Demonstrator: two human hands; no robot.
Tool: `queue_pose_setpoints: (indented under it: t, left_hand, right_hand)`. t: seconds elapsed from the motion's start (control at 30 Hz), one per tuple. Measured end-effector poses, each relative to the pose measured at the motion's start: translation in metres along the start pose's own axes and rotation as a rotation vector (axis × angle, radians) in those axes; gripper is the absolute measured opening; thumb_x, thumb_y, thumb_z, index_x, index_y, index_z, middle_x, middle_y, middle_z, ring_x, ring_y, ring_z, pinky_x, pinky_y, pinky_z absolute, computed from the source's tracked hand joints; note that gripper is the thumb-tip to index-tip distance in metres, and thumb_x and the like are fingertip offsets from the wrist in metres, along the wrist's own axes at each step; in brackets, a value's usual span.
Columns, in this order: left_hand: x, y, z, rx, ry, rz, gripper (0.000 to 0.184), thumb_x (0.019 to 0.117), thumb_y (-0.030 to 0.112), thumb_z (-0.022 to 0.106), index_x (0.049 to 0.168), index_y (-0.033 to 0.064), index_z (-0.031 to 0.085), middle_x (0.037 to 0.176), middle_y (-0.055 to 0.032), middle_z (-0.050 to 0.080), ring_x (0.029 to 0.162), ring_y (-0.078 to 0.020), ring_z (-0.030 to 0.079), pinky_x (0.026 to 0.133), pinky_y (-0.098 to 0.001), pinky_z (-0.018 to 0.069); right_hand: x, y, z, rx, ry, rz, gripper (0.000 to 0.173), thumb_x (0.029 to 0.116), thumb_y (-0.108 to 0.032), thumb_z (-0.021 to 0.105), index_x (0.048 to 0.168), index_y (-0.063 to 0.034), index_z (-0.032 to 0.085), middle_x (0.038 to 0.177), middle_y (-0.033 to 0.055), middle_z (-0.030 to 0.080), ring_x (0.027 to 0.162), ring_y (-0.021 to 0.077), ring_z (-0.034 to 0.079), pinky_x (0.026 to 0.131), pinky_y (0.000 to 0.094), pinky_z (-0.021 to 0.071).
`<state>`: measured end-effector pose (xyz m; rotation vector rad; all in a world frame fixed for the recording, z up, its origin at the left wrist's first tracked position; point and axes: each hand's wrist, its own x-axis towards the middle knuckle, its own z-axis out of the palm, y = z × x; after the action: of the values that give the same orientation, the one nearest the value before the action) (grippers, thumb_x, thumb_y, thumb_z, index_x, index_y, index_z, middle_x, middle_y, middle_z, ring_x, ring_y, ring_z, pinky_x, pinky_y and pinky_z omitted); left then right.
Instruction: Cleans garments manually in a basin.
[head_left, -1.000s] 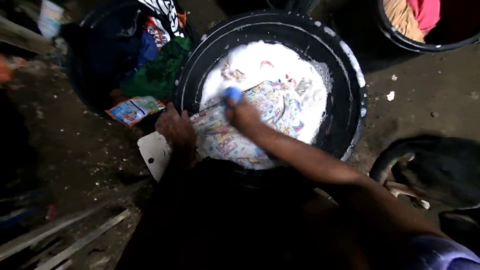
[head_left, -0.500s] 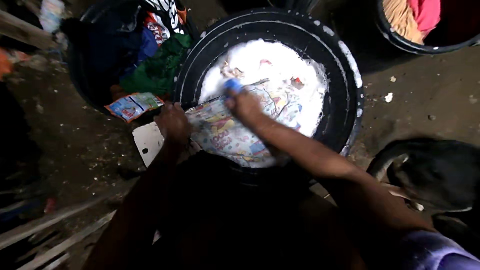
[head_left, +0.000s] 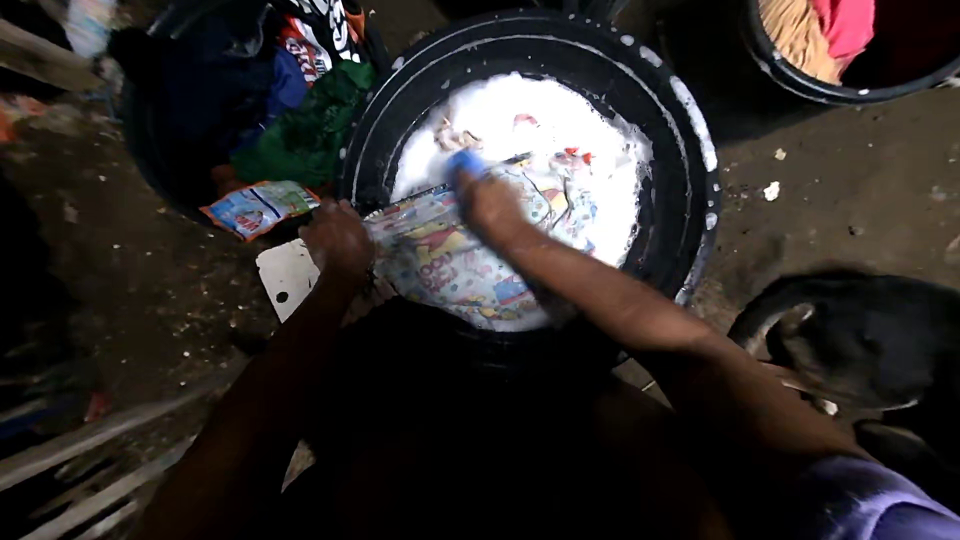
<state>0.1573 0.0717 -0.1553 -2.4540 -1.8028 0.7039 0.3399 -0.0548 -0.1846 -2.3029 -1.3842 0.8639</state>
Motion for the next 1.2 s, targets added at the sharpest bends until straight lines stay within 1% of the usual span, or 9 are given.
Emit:
queue_pose_setpoints:
  t: [0.13, 0.3, 0.37, 0.47, 0.6, 0.8, 0.9, 1.07, 1.2]
  left_hand:
    - [-0.004, -0.002, -0.003, 0.018, -0.027, 0.05, 0.046, 0.1015, 0.015, 0.056, 0.138, -0.0128, 0.049, 0.143, -0.0366, 0.048, 0.127, -0.0542, 0.053, 0.097, -0.0719, 0.0427]
    - [0.0, -0.003, 0.001, 0.069, -0.039, 0.043, 0.049, 0.0985, 0.014, 0.059, 0.139, -0.0107, 0.047, 0.142, -0.0362, 0.048, 0.127, -0.0537, 0.053, 0.095, -0.0706, 0.0444]
    - [0.001, -0.002, 0.0, 0.056, -0.032, 0.031, 0.048, 0.0988, 0.014, 0.059, 0.139, -0.0097, 0.048, 0.143, -0.0348, 0.048, 0.127, -0.0525, 0.053, 0.097, -0.0701, 0.0442]
    - [0.001, 0.0, -0.002, 0.034, -0.024, 0.027, 0.042, 0.1015, 0.013, 0.055, 0.136, -0.0102, 0.05, 0.143, -0.0336, 0.049, 0.128, -0.0517, 0.053, 0.097, -0.0695, 0.0438]
    - [-0.002, 0.002, -0.004, 0.046, -0.042, -0.003, 0.042, 0.1002, 0.011, 0.057, 0.136, -0.0099, 0.051, 0.143, -0.0334, 0.049, 0.127, -0.0506, 0.054, 0.097, -0.0693, 0.0442]
    - [-0.002, 0.004, -0.004, -0.018, -0.016, -0.026, 0.041, 0.1098, 0.017, 0.034, 0.136, -0.0094, 0.051, 0.14, -0.0344, 0.051, 0.126, -0.0507, 0.056, 0.099, -0.069, 0.043]
    - [-0.003, 0.003, -0.006, -0.021, -0.014, -0.033, 0.038, 0.1091, 0.016, 0.037, 0.133, -0.0084, 0.053, 0.139, -0.0329, 0.053, 0.125, -0.0499, 0.056, 0.098, -0.0681, 0.0436]
    - [-0.001, 0.001, -0.004, 0.032, -0.038, -0.002, 0.038, 0.099, 0.011, 0.059, 0.13, -0.0108, 0.054, 0.138, -0.0334, 0.053, 0.123, -0.05, 0.057, 0.094, -0.0687, 0.0458]
    - [-0.001, -0.002, -0.002, 0.019, -0.017, 0.049, 0.041, 0.0975, 0.01, 0.06, 0.131, -0.0136, 0.053, 0.14, -0.0358, 0.05, 0.125, -0.0525, 0.055, 0.094, -0.0711, 0.0444]
  right_hand:
    - [-0.014, -0.044, 0.015, 0.065, -0.171, -0.262, 0.06, 0.0995, -0.005, 0.059, 0.156, -0.0217, 0.046, 0.132, 0.0303, 0.061, 0.112, 0.0482, 0.065, 0.088, 0.061, 0.0535]
    - [0.008, 0.106, -0.019, 0.024, 0.024, 0.346, 0.057, 0.1029, -0.015, 0.054, 0.157, -0.0263, 0.043, 0.136, 0.0312, 0.059, 0.116, 0.0525, 0.063, 0.09, 0.0691, 0.0512]
    - [0.015, 0.116, -0.028, 0.015, 0.061, 0.443, 0.049, 0.1047, -0.014, 0.048, 0.154, -0.0205, 0.048, 0.136, 0.0332, 0.058, 0.119, 0.0538, 0.061, 0.092, 0.0695, 0.05]
    - [0.015, 0.03, -0.02, -0.01, 0.009, 0.201, 0.05, 0.1015, -0.023, 0.059, 0.151, -0.0156, 0.051, 0.132, 0.0299, 0.061, 0.114, 0.0488, 0.064, 0.088, 0.0643, 0.0538]
    - [-0.012, -0.067, 0.01, 0.039, -0.207, -0.279, 0.059, 0.1009, -0.006, 0.056, 0.157, -0.0231, 0.045, 0.133, 0.0305, 0.059, 0.111, 0.048, 0.065, 0.087, 0.0609, 0.0533]
    - [0.011, 0.107, -0.021, -0.004, 0.034, 0.314, 0.054, 0.1044, -0.016, 0.052, 0.157, -0.0232, 0.043, 0.136, 0.0308, 0.059, 0.118, 0.0514, 0.062, 0.091, 0.0674, 0.0517]
    - [0.017, 0.115, -0.032, -0.004, 0.085, 0.417, 0.046, 0.1029, -0.014, 0.052, 0.149, -0.0127, 0.051, 0.136, 0.0346, 0.058, 0.122, 0.0558, 0.058, 0.093, 0.0716, 0.0483]
    - [-0.01, -0.054, 0.009, 0.05, -0.088, -0.253, 0.058, 0.0978, -0.011, 0.061, 0.153, -0.0213, 0.05, 0.125, 0.0276, 0.065, 0.107, 0.0444, 0.068, 0.084, 0.0575, 0.0561]
    - [-0.003, -0.009, 0.016, 0.058, -0.095, -0.202, 0.059, 0.1006, -0.008, 0.057, 0.157, -0.0231, 0.046, 0.129, 0.0274, 0.064, 0.112, 0.0462, 0.066, 0.088, 0.0605, 0.0547]
